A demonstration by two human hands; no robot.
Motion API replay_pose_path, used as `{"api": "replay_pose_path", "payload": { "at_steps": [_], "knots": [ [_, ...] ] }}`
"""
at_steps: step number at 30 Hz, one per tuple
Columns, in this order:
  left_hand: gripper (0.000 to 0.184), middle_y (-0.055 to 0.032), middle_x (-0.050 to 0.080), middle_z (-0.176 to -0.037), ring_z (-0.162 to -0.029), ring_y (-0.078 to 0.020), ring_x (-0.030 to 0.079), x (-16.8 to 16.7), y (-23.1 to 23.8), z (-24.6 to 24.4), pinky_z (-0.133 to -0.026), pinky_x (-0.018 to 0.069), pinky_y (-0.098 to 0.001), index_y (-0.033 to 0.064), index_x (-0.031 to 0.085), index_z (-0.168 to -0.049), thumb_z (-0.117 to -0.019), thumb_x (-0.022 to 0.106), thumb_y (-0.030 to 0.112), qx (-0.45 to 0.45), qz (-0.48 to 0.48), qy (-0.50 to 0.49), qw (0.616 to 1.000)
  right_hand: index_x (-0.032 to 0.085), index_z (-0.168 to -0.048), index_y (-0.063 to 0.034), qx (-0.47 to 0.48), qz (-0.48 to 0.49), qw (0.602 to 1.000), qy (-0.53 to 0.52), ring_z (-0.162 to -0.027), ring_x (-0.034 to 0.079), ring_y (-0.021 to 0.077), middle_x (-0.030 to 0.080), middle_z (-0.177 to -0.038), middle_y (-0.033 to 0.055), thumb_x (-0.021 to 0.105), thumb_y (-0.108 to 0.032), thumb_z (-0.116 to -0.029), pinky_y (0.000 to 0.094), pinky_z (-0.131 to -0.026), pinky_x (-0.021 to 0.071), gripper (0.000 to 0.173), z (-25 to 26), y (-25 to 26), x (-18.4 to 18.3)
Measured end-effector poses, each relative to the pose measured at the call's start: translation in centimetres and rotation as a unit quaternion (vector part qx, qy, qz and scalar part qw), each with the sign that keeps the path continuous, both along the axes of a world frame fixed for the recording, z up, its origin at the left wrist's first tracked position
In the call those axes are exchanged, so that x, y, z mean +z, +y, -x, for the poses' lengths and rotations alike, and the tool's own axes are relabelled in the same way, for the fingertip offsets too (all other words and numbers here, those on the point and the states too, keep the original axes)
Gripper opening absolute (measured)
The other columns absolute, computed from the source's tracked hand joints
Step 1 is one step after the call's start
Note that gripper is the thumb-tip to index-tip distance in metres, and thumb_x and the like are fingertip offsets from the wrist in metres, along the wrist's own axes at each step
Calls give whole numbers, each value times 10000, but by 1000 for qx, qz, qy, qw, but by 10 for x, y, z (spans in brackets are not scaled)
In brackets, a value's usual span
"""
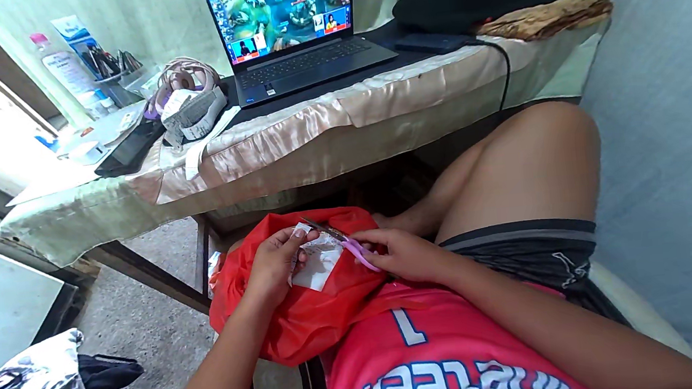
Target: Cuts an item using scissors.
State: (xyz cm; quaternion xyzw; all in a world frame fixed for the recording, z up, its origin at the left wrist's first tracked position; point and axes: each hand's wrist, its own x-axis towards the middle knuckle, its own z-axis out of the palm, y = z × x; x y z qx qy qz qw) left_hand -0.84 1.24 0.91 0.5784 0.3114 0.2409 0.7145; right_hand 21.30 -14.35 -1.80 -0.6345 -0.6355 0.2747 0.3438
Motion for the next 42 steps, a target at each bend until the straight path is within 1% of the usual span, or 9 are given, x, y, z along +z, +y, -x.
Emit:
{"api": "replay_pose_path", "payload": {
  "at_steps": [3, 6, 10, 14, 22, 27, 34, 38, 42],
  "knots": [
    [242, -112, 751, -1053, -647, -93, 643, 1, -1, 0, -592, 530, -222, 2, 650, -1193, -1079, 529, 178, 1, 0, -6, 1000, 607, -1407, -148, 5, 2, 1000, 9, -1042, 653, 75, 686, -1208, 34, 642, -377, -1002, 281, -937, 542, 467, 0, 0, -2],
    [258, -115, 741, -1033, -672, -113, 652, 1, -1, 0, -613, 546, -236, -7, 663, -1182, -1082, 524, 187, 1, 2, -5, 1000, 616, -1404, -162, 6, -2, 1000, 12, -1072, 653, 68, 687, -1233, 26, 645, -359, -998, 280, -955, 542, 452, 1, -1, -1],
    [266, -126, 745, -1045, -695, -123, 676, 2, -1, 0, -607, 555, -237, -6, 660, -1189, -1086, 515, 191, -7, 12, -6, 1000, 626, -1393, -159, 6, -10, 1000, 6, -1067, 651, 74, 695, -1205, 24, 631, -312, -1004, 291, -962, 535, 418, 1, -1, -2],
    [262, -118, 747, -1056, -699, -121, 679, 3, -2, 0, -609, 555, -234, 4, 666, -1192, -1083, 523, 195, -12, 4, 2, 1000, 626, -1398, -149, 5, -11, 1000, 7, -1072, 657, 77, 697, -1218, 33, 622, -290, -1010, 286, -971, 535, 413, 1, -1, -2],
    [259, -123, 748, -1069, -699, -119, 682, 2, -2, 0, -607, 554, -229, -3, 660, -1199, -1082, 525, 184, -13, 4, -2, 1000, 625, -1403, -141, 9, -12, 1000, 7, -1051, 662, 62, 702, -1212, 31, 624, -306, -1017, 268, -963, 538, 419, 0, -1, -4],
    [259, -120, 746, -1080, -702, -121, 679, 1, -2, 0, -608, 552, -238, -1, 658, -1207, -1082, 523, 182, -12, -3, 2, 1000, 628, -1399, -149, 10, -9, 1000, -2, -1044, 666, 73, 706, -1200, 28, 609, -297, -1023, 286, -957, 543, 405, 0, -1, -4],
    [251, -120, 746, -1076, -700, -120, 675, 1, -3, 1, -606, 548, -236, 0, 654, -1200, -1083, 518, 175, -16, -9, 2, 1000, 629, -1398, -156, 8, 7, 1000, 10, -1006, 668, 54, 710, -1175, 17, 609, -266, -1025, 262, -924, 548, 389, 2, -2, -1],
    [252, -119, 746, -1090, -696, -120, 675, 0, -3, 1, -604, 550, -239, -1, 654, -1200, -1083, 517, 175, -17, -14, 1, 1000, 634, -1389, -153, 10, 4, 1000, -1, -997, 675, 72, 717, -1153, 22, 598, -264, -1027, 289, -916, 555, 380, 1, -2, -1],
    [249, -119, 747, -1096, -700, -118, 680, 0, -2, 0, -602, 547, -234, -1, 652, -1198, -1085, 513, 172, -20, -14, 3, 1000, 639, -1382, -153, 13, 2, 1000, -6, -999, 673, 65, 717, -1148, 16, 594, -271, -1034, 277, -926, 551, 370, 0, -1, -2]
  ]
}}
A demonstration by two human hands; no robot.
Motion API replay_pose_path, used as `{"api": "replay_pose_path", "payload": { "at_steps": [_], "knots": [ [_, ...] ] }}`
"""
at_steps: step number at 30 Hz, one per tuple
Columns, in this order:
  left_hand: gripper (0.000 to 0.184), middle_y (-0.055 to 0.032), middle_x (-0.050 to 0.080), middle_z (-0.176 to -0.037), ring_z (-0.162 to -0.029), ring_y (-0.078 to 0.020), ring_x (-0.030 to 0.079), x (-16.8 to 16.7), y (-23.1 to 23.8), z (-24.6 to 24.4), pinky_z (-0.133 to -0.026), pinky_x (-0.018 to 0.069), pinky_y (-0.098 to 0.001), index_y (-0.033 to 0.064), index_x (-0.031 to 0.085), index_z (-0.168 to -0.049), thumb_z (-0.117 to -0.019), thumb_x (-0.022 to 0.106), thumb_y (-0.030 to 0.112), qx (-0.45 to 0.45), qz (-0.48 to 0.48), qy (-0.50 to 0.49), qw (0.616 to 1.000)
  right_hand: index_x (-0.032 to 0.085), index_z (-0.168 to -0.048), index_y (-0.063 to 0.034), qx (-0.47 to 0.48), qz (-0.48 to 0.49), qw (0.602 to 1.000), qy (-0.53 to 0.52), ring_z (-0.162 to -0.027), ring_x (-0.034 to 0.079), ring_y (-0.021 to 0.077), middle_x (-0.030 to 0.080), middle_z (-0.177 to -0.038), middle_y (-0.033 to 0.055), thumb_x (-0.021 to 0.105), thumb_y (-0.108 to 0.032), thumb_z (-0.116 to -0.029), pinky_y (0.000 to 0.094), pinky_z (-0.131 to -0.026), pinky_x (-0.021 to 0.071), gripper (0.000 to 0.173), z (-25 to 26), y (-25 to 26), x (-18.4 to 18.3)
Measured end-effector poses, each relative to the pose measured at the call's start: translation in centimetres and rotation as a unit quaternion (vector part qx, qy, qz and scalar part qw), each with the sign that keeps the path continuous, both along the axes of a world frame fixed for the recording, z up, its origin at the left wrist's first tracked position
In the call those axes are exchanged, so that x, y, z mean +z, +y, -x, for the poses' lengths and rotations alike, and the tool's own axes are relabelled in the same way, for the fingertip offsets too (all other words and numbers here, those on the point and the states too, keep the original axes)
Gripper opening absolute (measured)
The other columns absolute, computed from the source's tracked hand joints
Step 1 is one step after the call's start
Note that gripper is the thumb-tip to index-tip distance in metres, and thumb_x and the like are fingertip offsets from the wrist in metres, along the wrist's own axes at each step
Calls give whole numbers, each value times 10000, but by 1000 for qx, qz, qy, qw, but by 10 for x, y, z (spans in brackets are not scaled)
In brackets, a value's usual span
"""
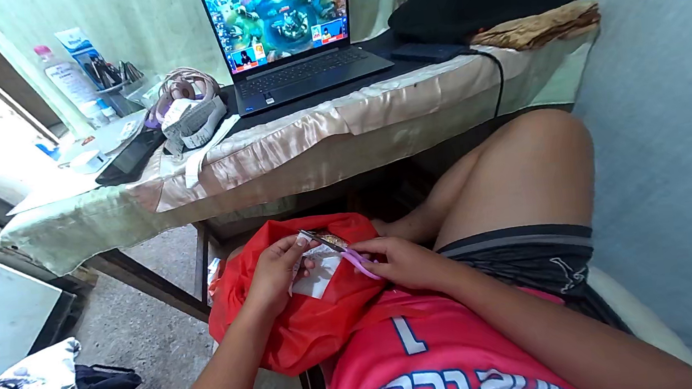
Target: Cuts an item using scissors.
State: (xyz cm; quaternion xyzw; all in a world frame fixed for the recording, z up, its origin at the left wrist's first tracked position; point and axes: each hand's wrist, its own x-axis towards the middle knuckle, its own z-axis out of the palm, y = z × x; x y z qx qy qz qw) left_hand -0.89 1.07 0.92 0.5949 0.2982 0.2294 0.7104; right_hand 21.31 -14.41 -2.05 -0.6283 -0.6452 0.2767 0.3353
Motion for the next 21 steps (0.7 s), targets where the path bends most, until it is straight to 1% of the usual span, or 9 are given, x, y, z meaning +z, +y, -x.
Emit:
{"api": "replay_pose_path", "payload": {
  "at_steps": [9, 16, 21],
  "knots": [
    [243, -117, 747, -1097, -697, -119, 679, 1, -1, 0, -599, 548, -234, 0, 652, -1194, -1083, 519, 171, 6, 4, 3, 1000, 649, -1366, -153, -2, 5, 1000, 0, -949, 670, 52, 723, -1093, 3, 597, -273, -1035, 265, -893, 551, 356, 0, 0, 2],
    [244, -116, 746, -1109, -701, -117, 680, 0, -1, 0, -602, 545, -232, 3, 652, -1197, -1083, 520, 174, 5, 5, 3, 1000, 648, -1368, -153, -3, 16, 1000, 0, -934, 668, 64, 720, -1086, 14, 581, -265, -1040, 283, -883, 552, 353, -1, 0, 3],
    [246, -119, 745, -1107, -705, -119, 682, 0, -1, 0, -607, 550, -233, 2, 651, -1200, -1081, 524, 176, 5, 10, -2, 1000, 642, -1372, -151, -3, 26, 1000, 9, -929, 669, 49, 722, -1085, 4, 580, -243, -1043, 260, -873, 553, 347, -1, 0, 4]
  ]
}}
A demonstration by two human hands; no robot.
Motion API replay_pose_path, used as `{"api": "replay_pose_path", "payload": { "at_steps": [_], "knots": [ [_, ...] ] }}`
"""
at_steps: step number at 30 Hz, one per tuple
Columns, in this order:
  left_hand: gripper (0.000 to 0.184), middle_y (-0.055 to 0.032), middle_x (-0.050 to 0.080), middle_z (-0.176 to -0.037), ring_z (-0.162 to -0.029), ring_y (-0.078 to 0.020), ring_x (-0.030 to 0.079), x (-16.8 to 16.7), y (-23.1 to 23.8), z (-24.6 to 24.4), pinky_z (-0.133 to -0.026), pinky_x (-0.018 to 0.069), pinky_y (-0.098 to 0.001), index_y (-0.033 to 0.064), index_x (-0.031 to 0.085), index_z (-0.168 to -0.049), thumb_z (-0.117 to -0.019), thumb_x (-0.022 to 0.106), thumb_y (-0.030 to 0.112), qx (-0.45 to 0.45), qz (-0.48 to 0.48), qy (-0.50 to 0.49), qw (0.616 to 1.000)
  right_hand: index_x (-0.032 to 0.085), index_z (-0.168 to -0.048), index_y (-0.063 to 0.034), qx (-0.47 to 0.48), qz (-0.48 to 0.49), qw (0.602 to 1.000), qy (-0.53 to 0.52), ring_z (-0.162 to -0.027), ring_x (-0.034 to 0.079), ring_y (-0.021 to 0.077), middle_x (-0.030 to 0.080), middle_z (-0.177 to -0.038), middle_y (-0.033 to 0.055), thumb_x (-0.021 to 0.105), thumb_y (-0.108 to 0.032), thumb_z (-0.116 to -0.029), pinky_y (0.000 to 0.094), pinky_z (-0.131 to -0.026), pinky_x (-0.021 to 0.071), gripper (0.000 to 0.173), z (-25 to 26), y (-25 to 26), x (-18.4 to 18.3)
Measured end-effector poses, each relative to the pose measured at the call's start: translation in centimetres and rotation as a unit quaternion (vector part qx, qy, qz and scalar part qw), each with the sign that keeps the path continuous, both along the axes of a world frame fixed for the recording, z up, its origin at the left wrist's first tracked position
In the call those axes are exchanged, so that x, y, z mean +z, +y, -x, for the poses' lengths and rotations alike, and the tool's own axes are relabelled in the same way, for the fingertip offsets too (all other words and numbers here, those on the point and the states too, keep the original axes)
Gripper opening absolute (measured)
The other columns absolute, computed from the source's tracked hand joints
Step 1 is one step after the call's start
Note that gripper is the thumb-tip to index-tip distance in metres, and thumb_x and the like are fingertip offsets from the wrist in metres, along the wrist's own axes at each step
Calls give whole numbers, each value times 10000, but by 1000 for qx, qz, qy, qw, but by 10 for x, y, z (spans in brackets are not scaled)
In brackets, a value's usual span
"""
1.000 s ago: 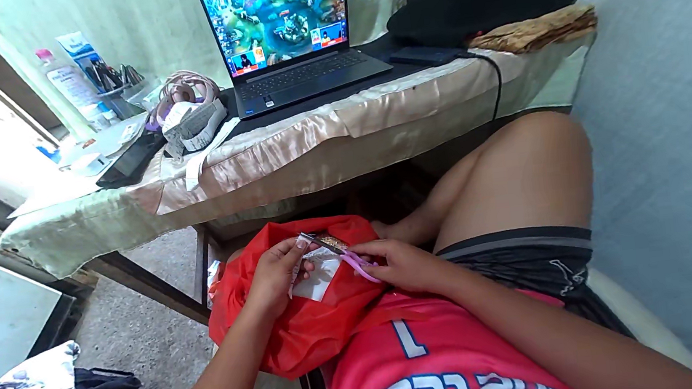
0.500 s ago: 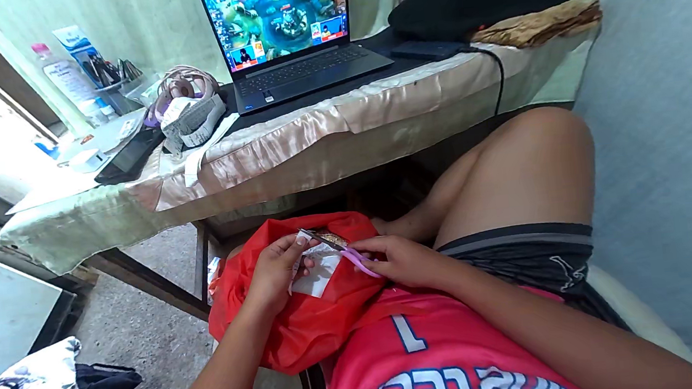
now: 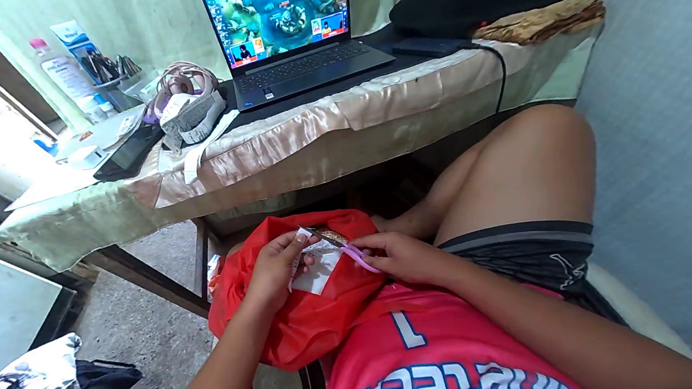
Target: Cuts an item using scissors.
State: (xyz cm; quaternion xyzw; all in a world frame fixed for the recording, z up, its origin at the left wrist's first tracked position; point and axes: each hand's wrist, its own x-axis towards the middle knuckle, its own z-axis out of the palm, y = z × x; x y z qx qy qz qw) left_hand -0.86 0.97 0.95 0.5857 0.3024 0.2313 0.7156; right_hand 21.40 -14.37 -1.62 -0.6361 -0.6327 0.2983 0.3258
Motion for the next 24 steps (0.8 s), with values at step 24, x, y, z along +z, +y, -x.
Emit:
{"api": "replay_pose_path", "payload": {
  "at_steps": [24],
  "knots": [
    [241, -118, 747, -1100, -701, -120, 685, 0, 0, 0, -603, 551, -233, 4, 658, -1189, -1078, 531, 176, 0, 2, 5, 1000, 625, -1401, -158, 5, -12, 1000, -23, -982, 663, 71, 710, -1138, 21, 580, -284, -1041, 285, -916, 542, 384, 3, -2, -2]
  ]
}}
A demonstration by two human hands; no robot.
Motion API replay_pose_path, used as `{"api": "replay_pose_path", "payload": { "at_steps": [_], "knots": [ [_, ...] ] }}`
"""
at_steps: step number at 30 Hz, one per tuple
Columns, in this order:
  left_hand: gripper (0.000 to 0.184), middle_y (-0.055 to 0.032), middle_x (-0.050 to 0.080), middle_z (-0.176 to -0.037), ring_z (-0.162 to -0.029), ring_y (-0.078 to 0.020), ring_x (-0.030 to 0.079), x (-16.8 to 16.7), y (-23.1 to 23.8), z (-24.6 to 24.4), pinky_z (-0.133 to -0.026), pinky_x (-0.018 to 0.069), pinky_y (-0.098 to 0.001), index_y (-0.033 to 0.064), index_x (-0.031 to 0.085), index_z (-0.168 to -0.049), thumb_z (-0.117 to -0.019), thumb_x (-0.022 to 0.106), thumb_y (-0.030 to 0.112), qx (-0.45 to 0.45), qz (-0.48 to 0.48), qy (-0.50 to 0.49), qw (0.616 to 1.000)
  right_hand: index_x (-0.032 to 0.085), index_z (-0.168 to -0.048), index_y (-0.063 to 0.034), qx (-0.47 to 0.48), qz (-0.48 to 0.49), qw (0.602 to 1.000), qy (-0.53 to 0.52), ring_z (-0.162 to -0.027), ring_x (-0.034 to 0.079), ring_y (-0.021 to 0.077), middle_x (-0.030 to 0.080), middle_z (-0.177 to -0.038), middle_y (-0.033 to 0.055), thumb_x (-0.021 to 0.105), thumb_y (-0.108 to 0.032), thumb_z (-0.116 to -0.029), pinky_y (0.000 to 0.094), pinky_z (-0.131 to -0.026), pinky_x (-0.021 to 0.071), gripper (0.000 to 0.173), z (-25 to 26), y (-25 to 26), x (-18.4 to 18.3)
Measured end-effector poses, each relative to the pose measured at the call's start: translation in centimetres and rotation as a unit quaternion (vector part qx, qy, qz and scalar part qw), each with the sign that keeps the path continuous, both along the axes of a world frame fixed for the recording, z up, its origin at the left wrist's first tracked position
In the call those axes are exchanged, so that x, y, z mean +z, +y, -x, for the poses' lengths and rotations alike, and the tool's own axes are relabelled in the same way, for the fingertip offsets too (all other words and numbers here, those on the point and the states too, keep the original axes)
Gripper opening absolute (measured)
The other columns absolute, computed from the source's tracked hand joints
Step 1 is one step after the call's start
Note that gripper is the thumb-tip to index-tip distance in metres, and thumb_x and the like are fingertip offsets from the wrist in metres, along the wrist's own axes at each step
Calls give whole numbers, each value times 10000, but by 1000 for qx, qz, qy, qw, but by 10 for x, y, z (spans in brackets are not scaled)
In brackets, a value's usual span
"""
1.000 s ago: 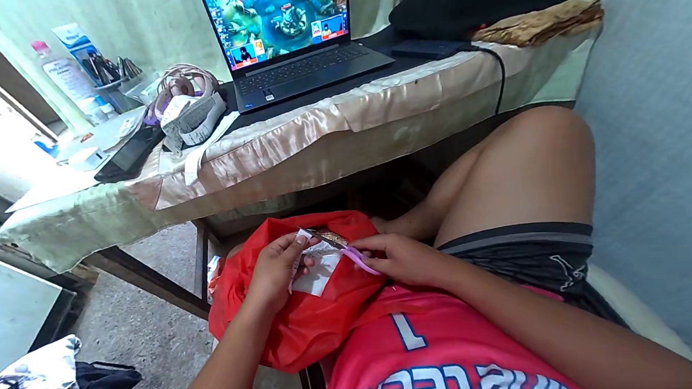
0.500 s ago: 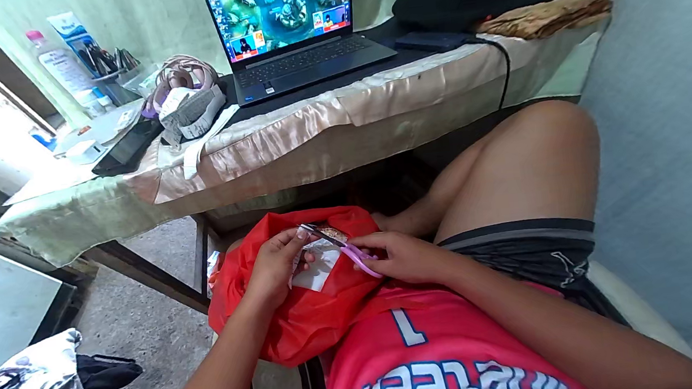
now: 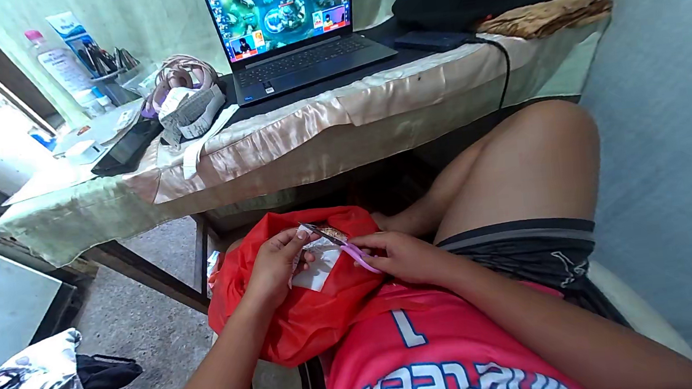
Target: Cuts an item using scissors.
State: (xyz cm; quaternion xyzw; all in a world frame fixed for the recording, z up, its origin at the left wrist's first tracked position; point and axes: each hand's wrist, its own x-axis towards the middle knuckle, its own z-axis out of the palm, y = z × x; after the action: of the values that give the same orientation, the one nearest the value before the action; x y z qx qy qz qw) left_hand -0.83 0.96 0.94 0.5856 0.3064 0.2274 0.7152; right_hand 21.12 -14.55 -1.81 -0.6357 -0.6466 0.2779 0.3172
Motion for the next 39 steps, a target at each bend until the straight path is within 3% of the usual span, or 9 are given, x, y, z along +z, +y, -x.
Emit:
{"api": "replay_pose_path", "payload": {
  "at_steps": [3, 11, 17, 25, 33, 39],
  "knots": [
    [246, -120, 747, -1107, -700, -120, 687, 0, 0, 0, -599, 553, -232, 3, 654, -1194, -1080, 528, 181, 0, 0, -3, 1000, 630, -1391, -156, 3, -2, 1000, 12, -947, 665, 59, 715, -1107, 11, 582, -276, -1043, 265, -883, 549, 372, 0, 0, 0],
    [260, -112, 743, -1065, -688, -124, 674, 1, 0, 0, -600, 554, -239, 7, 665, -1187, -1083, 525, 200, -1, -7, 0, 1000, 626, -1403, -151, 9, -27, 999, 14, -1078, 654, 74, 694, -1228, 37, 617, -347, -1015, 285, -979, 529, 435, 1, -1, -1],
    [258, -113, 748, -1089, -696, -121, 682, 1, -1, 0, -601, 553, -237, 5, 663, -1185, -1086, 517, 193, 3, -4, -1, 1000, 635, -1392, -157, -5, -17, 1000, -4, -988, 660, 70, 713, -1131, 22, 579, -283, -1041, 278, -924, 537, 377, 2, 0, -1],
    [270, -115, 739, -1066, -692, -130, 674, 1, -1, 0, -602, 556, -243, 7, 661, -1193, -1089, 512, 206, 3, 0, 1, 1000, 635, -1389, -146, 12, -29, 999, 24, -1036, 659, 69, 705, -1188, 34, 635, -352, -1003, 277, -945, 538, 438, 2, -1, 0],
    [267, -116, 749, -1092, -692, -121, 684, 1, -1, -1, -597, 553, -235, 4, 654, -1200, -1089, 510, 200, 4, 4, 1, 1000, 640, -1385, -153, 1, -15, 1000, 11, -966, 668, 46, 721, -1118, 8, 586, -269, -1039, 251, -905, 547, 368, 0, 1, 0],
    [256, -115, 736, -1052, -694, -129, 674, 0, -1, -1, -600, 557, -243, 5, 664, -1176, -1083, 525, 199, 3, -1, -1, 1000, 644, -1378, -143, 13, -32, 999, 28, -1032, 661, 60, 707, -1184, 27, 637, -324, -1000, 269, -947, 539, 420, 2, -1, 2]
  ]
}}
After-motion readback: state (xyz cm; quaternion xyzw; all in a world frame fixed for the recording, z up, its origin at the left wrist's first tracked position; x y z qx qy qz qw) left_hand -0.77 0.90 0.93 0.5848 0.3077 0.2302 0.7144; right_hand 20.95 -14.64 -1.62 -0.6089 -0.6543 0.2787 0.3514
